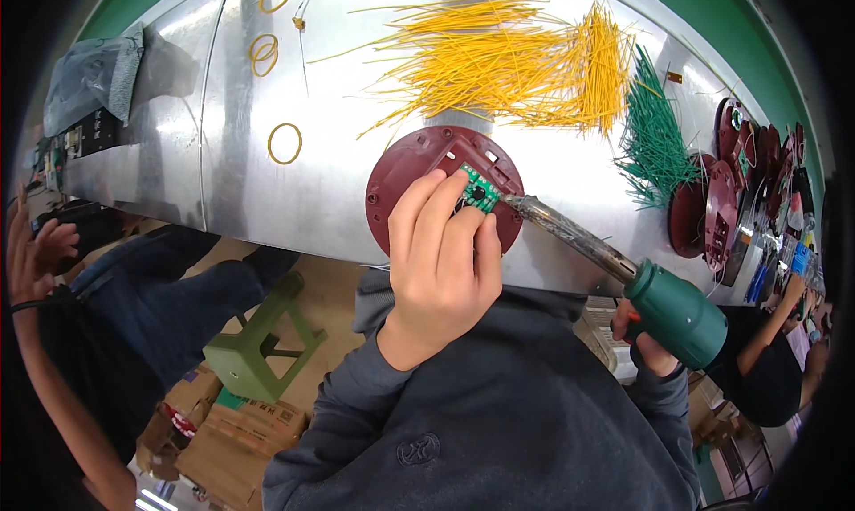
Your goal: The person solders wires to the circuit board of a plastic base using a soldering iron, places the assembled base onto the conveyor line, and solders wires onto another base.
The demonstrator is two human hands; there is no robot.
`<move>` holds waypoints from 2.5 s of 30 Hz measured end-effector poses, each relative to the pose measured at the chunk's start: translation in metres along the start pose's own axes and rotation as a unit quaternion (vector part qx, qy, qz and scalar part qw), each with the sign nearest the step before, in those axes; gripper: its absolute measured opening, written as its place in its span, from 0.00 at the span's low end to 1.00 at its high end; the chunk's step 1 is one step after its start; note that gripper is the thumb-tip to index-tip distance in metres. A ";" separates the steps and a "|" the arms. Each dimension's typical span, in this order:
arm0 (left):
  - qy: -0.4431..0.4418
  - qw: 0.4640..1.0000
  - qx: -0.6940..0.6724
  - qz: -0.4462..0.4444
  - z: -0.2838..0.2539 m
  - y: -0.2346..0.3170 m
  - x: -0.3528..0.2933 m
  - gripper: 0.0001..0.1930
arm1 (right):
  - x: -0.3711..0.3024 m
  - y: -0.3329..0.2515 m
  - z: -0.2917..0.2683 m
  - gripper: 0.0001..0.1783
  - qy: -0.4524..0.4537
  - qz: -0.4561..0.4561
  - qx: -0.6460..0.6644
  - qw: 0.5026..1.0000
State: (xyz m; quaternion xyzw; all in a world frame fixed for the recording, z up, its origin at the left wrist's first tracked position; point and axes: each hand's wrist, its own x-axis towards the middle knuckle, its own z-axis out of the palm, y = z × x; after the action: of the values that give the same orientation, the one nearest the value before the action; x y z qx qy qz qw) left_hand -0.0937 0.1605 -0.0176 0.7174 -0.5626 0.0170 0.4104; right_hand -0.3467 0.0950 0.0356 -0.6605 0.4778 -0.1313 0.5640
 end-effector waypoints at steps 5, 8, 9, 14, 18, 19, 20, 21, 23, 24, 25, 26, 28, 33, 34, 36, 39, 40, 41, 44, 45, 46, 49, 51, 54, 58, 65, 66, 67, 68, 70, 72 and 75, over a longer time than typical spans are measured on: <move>-0.002 1.000 -0.005 0.002 0.000 0.000 0.001 0.07 | -0.001 0.001 0.000 0.03 0.009 0.006 -0.006 1.000; 0.000 1.000 -0.004 0.004 0.000 0.000 0.000 0.07 | 0.001 0.000 0.001 0.03 0.004 0.008 0.005 1.000; 0.000 1.000 -0.003 0.004 0.000 0.000 0.000 0.07 | 0.002 0.001 0.001 0.03 0.003 0.008 0.005 1.000; 0.003 1.000 -0.004 0.006 0.000 0.000 0.000 0.08 | 0.001 0.002 0.000 0.02 -0.007 -0.004 0.037 0.999; 0.002 1.000 -0.004 0.007 0.001 0.000 0.000 0.08 | 0.002 -0.005 0.002 0.02 0.004 0.025 -0.003 1.000; 0.005 1.000 -0.002 0.008 0.000 0.000 0.000 0.08 | 0.002 -0.003 0.001 0.02 -0.002 0.005 -0.008 1.000; 0.005 1.000 -0.001 0.007 0.000 0.000 0.000 0.08 | 0.002 -0.001 0.000 0.03 -0.008 -0.015 -0.013 1.000; 0.005 1.000 0.000 0.007 -0.001 0.000 0.000 0.08 | 0.001 -0.001 0.000 0.03 -0.009 -0.015 -0.014 1.000; 0.006 1.000 -0.002 0.008 0.000 0.000 0.000 0.08 | -0.004 0.000 -0.001 0.05 0.010 0.028 0.006 1.000; 0.006 1.000 -0.006 0.008 0.002 0.000 -0.001 0.08 | -0.008 0.003 0.002 0.05 0.011 0.028 0.005 1.000; 0.007 1.000 -0.009 0.007 0.002 0.000 -0.001 0.08 | -0.013 0.006 0.007 0.07 0.056 0.029 0.158 0.985; 0.007 1.000 -0.010 0.007 0.002 0.001 -0.001 0.08 | -0.015 0.008 0.010 0.09 0.101 0.029 0.307 0.946; 0.009 1.000 -0.008 0.007 0.002 0.001 -0.001 0.07 | -0.010 0.006 0.006 0.12 0.072 0.013 0.293 0.953; 0.010 1.000 -0.003 0.002 0.001 0.000 -0.001 0.07 | -0.008 0.005 0.004 0.18 0.021 -0.026 0.162 0.986; 0.008 1.000 -0.003 -0.001 0.001 0.000 -0.001 0.07 | -0.008 0.007 0.005 0.18 0.010 -0.013 0.186 0.982; 0.004 1.000 0.000 0.012 0.000 -0.001 0.000 0.08 | -0.006 0.008 0.006 0.19 -0.001 0.001 0.210 0.978; -0.003 1.000 0.004 0.022 -0.001 -0.001 0.001 0.10 | -0.004 0.009 0.007 0.20 0.005 -0.003 0.245 0.969; -0.006 1.000 0.003 0.020 -0.002 0.000 0.002 0.10 | -0.003 0.009 0.006 0.21 -0.009 -0.024 0.243 0.970; -0.005 1.000 0.003 0.024 -0.002 0.001 0.004 0.10 | -0.003 0.010 0.006 0.23 -0.022 -0.045 0.242 0.969; 0.019 0.999 0.018 0.029 -0.004 0.006 0.009 0.10 | -0.002 0.020 0.010 0.26 0.035 -0.031 0.248 0.968; 0.006 0.999 0.042 0.019 -0.005 0.009 0.008 0.09 | -0.002 0.023 0.011 0.26 0.043 -0.039 0.252 0.966; -0.005 0.998 0.066 0.009 -0.008 0.012 0.007 0.08 | 0.001 0.024 0.013 0.25 0.058 -0.047 0.270 0.960; -0.053 0.996 0.067 0.022 -0.013 0.017 0.010 0.08 | 0.006 0.027 0.016 0.22 0.084 -0.073 0.316 0.942; -0.061 0.995 0.075 0.036 -0.016 0.021 0.014 0.07 | 0.005 0.030 0.016 0.22 0.101 -0.091 0.345 0.929; -0.107 0.993 -0.013 0.042 -0.017 0.026 0.022 0.07 | 0.001 0.036 0.017 0.22 0.121 -0.090 0.382 0.912; -0.156 0.982 -0.103 0.012 -0.023 0.034 0.030 0.08 | 0.001 0.041 0.014 0.21 0.117 -0.102 0.396 0.905; -0.208 0.974 -0.080 0.033 -0.021 0.031 0.028 0.11 | 0.005 0.050 0.012 0.21 0.110 -0.109 0.417 0.895; -0.216 0.973 -0.072 0.033 -0.022 0.031 0.029 0.12 | 0.006 0.050 0.013 0.20 0.116 -0.125 0.410 0.896; -0.216 0.973 -0.069 0.035 -0.022 0.030 0.030 0.12 | 0.007 0.050 0.012 0.20 0.116 -0.127 0.413 0.895; -0.214 0.974 -0.034 0.063 -0.022 0.027 0.032 0.13 | 0.007 0.050 0.011 0.19 0.113 -0.129 0.418 0.892; -0.213 0.973 0.003 0.093 -0.025 0.025 0.036 0.13 | 0.009 0.050 0.011 0.19 0.110 -0.132 0.426 0.888; -0.236 0.964 0.025 0.119 -0.029 0.025 0.040 0.11 | 0.010 0.049 0.012 0.19 0.115 -0.134 0.444 0.879; -0.240 0.963 0.038 0.121 -0.031 0.020 0.037 0.12 | 0.010 0.048 0.012 0.19 0.126 -0.139 0.441 0.878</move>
State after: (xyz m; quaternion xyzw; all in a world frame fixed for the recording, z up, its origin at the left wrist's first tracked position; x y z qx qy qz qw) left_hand -0.0830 0.1491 0.0322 0.6420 -0.7261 -0.0848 0.2311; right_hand -0.3563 0.0995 -0.0139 -0.3806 0.3407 -0.4875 0.7081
